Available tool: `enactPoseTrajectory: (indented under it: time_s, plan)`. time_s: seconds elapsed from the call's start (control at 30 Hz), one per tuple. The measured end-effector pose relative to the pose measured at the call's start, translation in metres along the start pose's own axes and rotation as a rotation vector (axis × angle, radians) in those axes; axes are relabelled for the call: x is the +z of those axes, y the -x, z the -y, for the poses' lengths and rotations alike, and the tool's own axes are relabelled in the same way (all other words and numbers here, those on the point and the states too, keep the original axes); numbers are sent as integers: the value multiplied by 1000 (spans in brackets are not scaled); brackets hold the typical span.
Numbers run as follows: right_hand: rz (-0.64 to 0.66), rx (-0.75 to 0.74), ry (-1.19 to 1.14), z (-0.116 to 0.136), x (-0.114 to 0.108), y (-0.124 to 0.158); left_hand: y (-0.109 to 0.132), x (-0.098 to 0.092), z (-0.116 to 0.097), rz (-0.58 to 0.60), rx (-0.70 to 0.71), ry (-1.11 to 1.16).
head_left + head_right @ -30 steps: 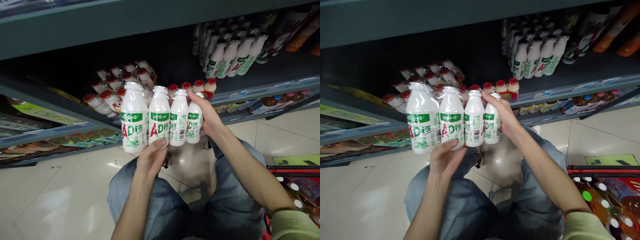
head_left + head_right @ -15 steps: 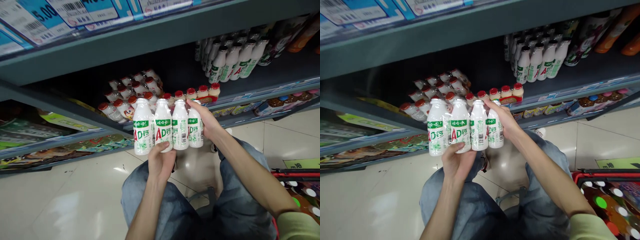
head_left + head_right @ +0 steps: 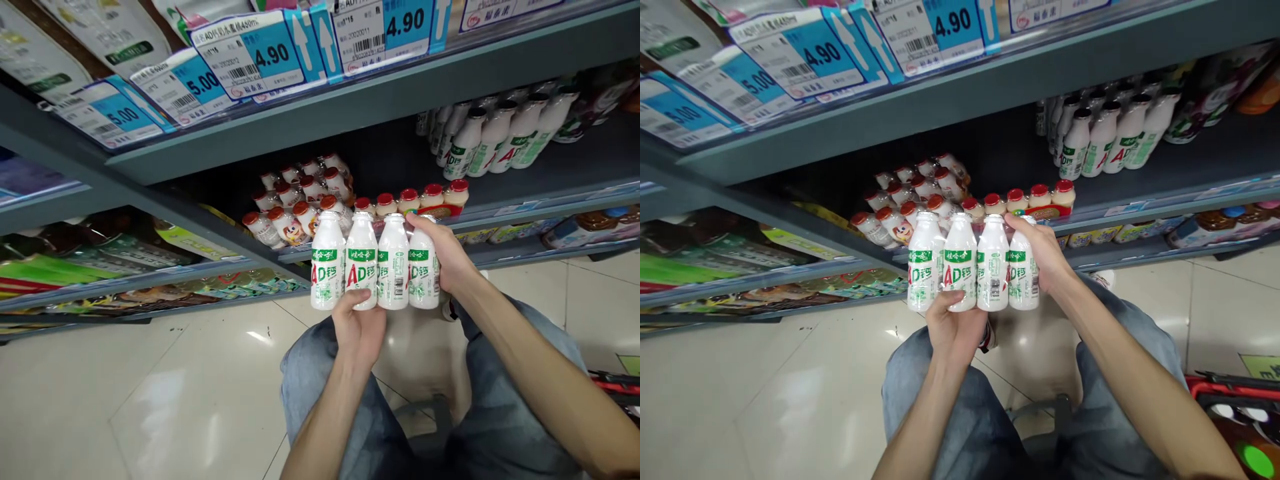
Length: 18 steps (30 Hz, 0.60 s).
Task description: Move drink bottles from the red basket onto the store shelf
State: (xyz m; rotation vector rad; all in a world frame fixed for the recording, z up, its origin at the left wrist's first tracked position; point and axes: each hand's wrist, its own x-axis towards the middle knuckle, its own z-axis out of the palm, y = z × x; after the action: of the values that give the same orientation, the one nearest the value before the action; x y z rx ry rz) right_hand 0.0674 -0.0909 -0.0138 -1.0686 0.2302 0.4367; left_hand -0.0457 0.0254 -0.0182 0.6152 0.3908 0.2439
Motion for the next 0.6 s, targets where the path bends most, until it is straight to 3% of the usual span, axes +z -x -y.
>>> enactPoseTrajectory:
  time_s: [0.37, 0.6]
  plan:
    - [-21, 47, -40, 1, -7, 1, 0, -2, 4, 25, -19, -22]
    - [-5, 45, -11, 6, -17, 2, 1, 0, 4, 103, -49, -62]
